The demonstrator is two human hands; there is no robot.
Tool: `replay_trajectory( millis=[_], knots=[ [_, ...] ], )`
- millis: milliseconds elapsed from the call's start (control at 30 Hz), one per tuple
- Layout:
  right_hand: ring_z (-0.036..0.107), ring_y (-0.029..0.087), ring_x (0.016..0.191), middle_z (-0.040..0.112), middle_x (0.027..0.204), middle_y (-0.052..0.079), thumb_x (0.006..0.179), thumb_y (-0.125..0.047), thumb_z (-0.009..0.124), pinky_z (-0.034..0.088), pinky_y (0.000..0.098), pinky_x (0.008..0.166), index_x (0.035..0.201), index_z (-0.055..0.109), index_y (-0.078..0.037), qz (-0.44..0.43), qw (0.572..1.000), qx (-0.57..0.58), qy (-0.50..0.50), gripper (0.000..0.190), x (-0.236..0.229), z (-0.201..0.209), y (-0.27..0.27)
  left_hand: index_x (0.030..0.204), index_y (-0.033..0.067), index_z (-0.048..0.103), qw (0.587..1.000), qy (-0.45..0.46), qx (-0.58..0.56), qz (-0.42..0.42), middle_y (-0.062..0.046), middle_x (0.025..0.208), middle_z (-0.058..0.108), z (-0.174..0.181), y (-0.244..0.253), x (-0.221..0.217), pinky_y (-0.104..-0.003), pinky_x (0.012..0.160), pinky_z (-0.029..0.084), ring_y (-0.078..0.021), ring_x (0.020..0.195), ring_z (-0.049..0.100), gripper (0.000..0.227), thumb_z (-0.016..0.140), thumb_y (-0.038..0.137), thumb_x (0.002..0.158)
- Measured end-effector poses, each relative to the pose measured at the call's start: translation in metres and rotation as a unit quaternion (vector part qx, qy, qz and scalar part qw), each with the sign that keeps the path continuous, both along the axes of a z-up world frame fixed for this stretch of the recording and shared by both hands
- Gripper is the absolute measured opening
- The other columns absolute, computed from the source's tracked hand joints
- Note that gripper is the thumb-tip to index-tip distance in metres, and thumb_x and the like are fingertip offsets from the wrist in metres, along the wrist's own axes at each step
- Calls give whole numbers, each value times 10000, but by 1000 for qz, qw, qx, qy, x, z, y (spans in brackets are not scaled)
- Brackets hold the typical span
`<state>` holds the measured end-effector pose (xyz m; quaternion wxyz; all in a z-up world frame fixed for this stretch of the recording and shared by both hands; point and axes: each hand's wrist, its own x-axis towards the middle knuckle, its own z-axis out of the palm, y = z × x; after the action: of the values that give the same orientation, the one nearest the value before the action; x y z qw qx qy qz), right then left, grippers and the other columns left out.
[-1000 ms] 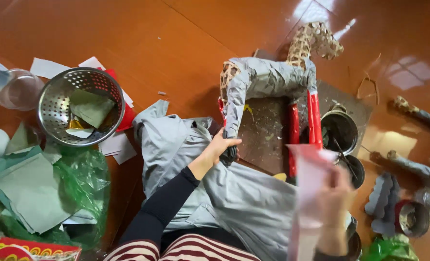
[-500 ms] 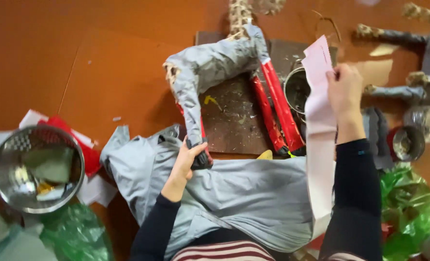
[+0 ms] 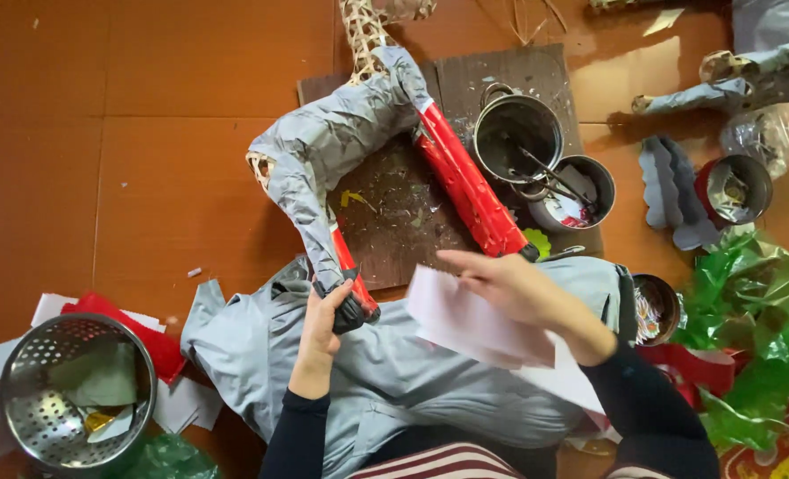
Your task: Decorating a paper giraffe sculpture with red and white paper strips.
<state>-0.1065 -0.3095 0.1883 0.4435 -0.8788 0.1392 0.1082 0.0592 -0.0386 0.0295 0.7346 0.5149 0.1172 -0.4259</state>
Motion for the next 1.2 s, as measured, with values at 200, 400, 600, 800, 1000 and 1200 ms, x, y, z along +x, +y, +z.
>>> replay_trajectory(
  millis=[200, 400, 600, 800, 1000, 1200],
  knots=[
    [712, 274, 875, 732, 960, 112, 845, -3, 689, 554, 389, 770, 1386, 597, -57, 138, 957, -249, -56, 551, 12, -22, -1, 1155, 82, 485, 1000, 18, -10, -13, -104, 701, 637, 6, 2, 2, -433, 525, 583, -258, 540, 664, 325, 680, 78, 895],
    [682, 224, 896, 689, 1007, 135, 870, 91, 660, 549, 309, 785, 1125, 682, -7, -158, 952, -105, -242, 275, 14, 4, -58, 1147, 35, 489, 1000, 22, 5, -18, -113, 710, 637, -20, 11, 0, -436, 532, 580, -280, 554, 669, 292, 668, 83, 921],
    [659, 222, 861, 683, 1007, 167, 988, -37, 744, 520, 349, 765, 1074, 730, -5, -306, 930, -113, -168, 93, 43, -66, -168, 1158, 4, 498, 1000, 15, 9, -11, -132, 710, 639, 1, 4, -3, -433, 539, 583, -287, 564, 675, 277, 646, 86, 939],
    [683, 404, 865, 683, 971, 224, 675, -152, 804, 561, 463, 704, 817, 714, -13, -131, 834, -527, -97, 219, 88, -151, -195, 1165, 64, 475, 999, 31, 16, 12, -126, 668, 620, 5, 0, -4, -434, 501, 567, -296, 521, 657, 319, 644, 78, 894],
    [677, 455, 957, 700, 983, 288, 846, -182, 729, 546, 503, 877, 978, 685, 40, -122, 944, -300, 69, 262, 104, -222, -204, 1199, 28, 479, 999, 44, -7, 9, -127, 846, 657, 13, -2, -4, -431, 580, 606, -263, 660, 692, 346, 671, 44, 910],
    [656, 479, 956, 679, 1031, 312, 871, -127, 637, 526, 528, 816, 1282, 514, 26, -126, 981, -141, 42, 455, 108, -261, -204, 1268, 75, 463, 997, 68, -20, 35, -115, 977, 672, 15, -9, -2, -425, 686, 636, -238, 842, 740, 448, 670, -2, 878]
  ],
)
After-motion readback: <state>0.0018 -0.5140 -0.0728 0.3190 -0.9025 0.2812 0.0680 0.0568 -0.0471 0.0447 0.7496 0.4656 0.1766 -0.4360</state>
